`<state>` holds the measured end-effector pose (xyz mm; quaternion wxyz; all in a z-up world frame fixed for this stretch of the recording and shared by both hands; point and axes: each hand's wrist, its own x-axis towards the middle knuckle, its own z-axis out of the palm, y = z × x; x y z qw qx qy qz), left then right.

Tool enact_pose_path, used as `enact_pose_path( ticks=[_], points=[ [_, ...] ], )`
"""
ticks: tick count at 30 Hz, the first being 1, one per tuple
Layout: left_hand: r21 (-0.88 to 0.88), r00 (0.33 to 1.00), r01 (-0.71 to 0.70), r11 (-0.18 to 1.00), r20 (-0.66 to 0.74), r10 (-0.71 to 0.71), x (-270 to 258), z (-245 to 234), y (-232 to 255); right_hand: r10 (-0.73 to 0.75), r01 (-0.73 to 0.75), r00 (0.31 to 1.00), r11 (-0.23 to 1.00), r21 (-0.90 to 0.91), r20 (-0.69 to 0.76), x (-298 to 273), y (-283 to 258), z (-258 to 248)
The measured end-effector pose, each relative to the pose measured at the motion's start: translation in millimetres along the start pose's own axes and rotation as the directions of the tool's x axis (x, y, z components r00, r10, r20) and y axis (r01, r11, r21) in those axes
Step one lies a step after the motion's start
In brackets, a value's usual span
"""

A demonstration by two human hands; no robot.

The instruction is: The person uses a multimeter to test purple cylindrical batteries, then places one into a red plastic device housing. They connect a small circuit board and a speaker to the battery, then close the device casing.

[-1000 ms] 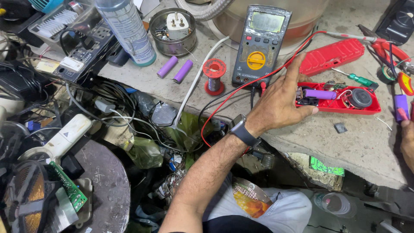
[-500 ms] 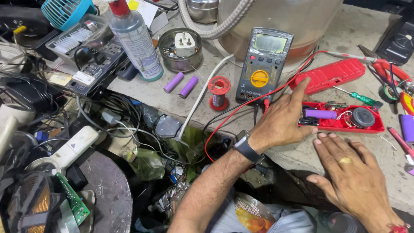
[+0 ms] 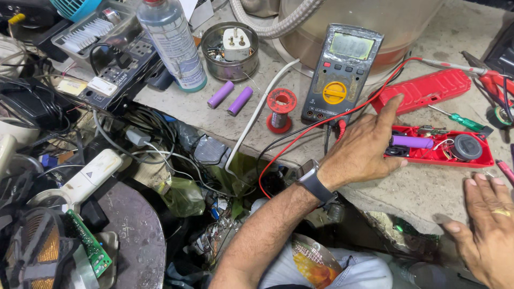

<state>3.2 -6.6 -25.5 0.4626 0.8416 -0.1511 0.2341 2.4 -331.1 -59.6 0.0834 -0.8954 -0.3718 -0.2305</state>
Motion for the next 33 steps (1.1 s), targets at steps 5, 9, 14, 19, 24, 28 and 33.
enact_pose_path(
  ticks=[5,9,14,19,24,28,33],
  points=[
    [0.022,1.000,-0.023,0.999,-0.009,0.023,0,1,-2,0.109,-0.109,0.994,0.990,0.085,0.008,1,1,-3],
    [0.025,1.000,-0.015,1.000,-0.004,0.015,1,2,0,0.183,-0.182,0.983,0.962,0.205,0.015,4,-7,-8],
    [0.044,1.000,-0.017,0.999,-0.003,0.017,1,0,2,0.169,-0.169,0.986,0.977,0.132,0.007,2,-8,-8],
    [0.036,0.999,-0.035,0.999,-0.007,0.035,0,-1,2,0.135,-0.135,0.991,0.990,0.052,-0.009,-2,-5,-6],
    [0.044,0.999,-0.038,0.998,-0.003,0.038,0,0,1,0.171,-0.170,0.985,0.980,0.108,0.003,-3,-6,-7],
    [0.019,0.999,-0.049,0.999,-0.008,0.049,-2,-3,4,0.215,-0.205,0.977,0.949,0.238,-0.015,2,-9,-4],
    [0.048,0.997,-0.068,0.997,-0.037,0.070,-3,-2,4,0.210,-0.206,0.977,0.970,0.129,-0.023,6,-12,-1]
  ],
)
